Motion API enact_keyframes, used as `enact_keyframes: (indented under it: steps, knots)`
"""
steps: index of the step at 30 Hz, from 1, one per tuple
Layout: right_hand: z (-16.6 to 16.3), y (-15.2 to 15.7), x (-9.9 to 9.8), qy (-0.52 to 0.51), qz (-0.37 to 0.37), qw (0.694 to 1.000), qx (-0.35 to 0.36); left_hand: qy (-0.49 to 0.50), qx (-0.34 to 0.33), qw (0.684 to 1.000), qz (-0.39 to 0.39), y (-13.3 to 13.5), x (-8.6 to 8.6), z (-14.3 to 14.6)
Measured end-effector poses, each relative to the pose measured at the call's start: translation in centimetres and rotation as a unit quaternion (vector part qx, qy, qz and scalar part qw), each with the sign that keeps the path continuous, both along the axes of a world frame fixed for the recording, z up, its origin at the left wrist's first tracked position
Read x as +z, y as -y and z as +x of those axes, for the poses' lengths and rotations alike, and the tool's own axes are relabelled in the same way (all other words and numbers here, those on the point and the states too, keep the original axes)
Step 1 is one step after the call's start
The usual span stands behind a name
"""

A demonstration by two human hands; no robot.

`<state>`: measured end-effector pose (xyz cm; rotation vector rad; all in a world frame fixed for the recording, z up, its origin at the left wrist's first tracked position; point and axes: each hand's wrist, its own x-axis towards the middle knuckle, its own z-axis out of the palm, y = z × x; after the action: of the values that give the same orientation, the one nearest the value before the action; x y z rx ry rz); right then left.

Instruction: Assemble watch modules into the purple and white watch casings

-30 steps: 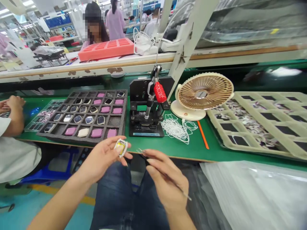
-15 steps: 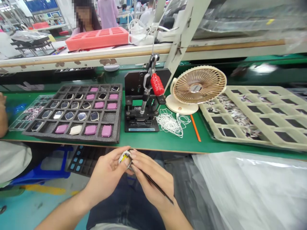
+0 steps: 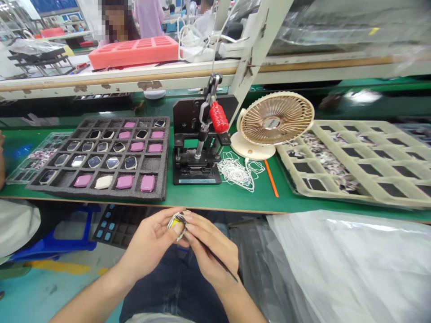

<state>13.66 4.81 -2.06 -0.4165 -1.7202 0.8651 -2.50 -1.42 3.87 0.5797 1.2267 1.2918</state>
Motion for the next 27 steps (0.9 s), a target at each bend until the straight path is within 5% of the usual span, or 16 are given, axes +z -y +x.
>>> enact_keyframes:
  steps: [5,9,12,16,21,27]
  knots:
    - [0.1,0.3,-0.8,-0.041,-0.056,0.997,-0.024,0.100,-0.050,0.994,0.017,0.0,0.0,-0.3]
    - [0.3,1.1,-1.4,-0.113,-0.114,0.983,-0.092,0.150,-0.018,0.988,-0.007,-0.6,-0.4,-0.6]
    - [1.0,-0.2,-0.6,-0.136,-0.132,0.958,-0.214,0.136,0.013,0.990,-0.033,-0.9,-1.1,-0.4]
    - [2.7,-6.2,1.1,-0.092,-0.106,0.899,-0.415,0.133,-0.008,0.990,-0.055,-1.0,-2.0,0.4]
    - [5.1,-12.8,1.1,0.087,-0.162,0.891,-0.416,0.153,-0.052,0.983,-0.085,-0.6,-3.2,1.8]
    - [5.6,-12.6,1.3,0.084,-0.138,0.874,-0.457,0.171,-0.070,0.979,-0.089,0.0,-4.6,2.2]
